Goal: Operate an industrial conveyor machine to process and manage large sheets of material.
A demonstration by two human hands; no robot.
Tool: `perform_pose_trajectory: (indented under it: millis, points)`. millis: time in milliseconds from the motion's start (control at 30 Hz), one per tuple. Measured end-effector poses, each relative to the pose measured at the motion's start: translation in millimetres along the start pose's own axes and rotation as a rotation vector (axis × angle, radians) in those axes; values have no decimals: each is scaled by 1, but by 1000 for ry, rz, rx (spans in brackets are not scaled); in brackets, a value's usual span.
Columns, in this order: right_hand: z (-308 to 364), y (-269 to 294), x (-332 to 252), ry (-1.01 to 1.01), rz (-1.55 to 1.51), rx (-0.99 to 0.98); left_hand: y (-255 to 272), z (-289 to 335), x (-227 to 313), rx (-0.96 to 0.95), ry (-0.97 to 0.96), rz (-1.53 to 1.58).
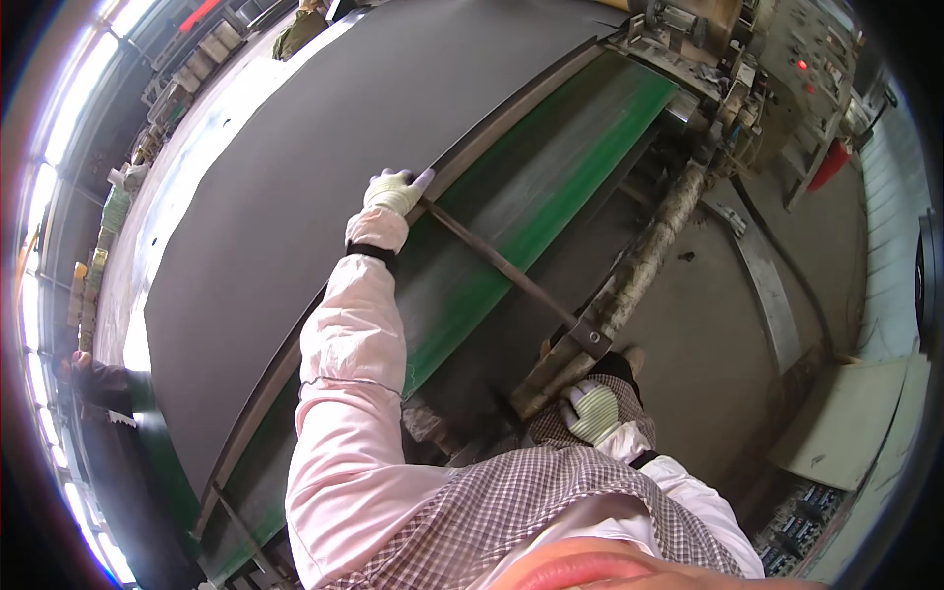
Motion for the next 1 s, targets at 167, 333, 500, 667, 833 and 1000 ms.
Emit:
perform_pose_trajectory:
  millis: [167,333,500,667,833,1000]
  points:
    - [-8,7,-2,-10,-67,-71,14,-40,51,14,-44,15]
    - [-15,13,-4,8,-46,-56,23,-43,97,47,-274,14]
    - [-8,8,-3,38,7,-34,17,12,53,-16,-191,141]
    - [-6,-1,-7,71,52,-22,-43,52,-93,29,-189,-279]
    - [6,-24,15,11,74,-57,-104,192,-315,124,435,334]
    - [8,-26,18,-156,155,-162,-112,249,-350,129,583,354]
Point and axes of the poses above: each hand's wrist, its own z-axis away from the middle knuckle, its own y-axis out of the back of the hand, x = y × z, the point moved 4 cm from there along -z, towards the middle knuckle, and after that the axes turned 14 degrees about -x, right-handed, at the moved point
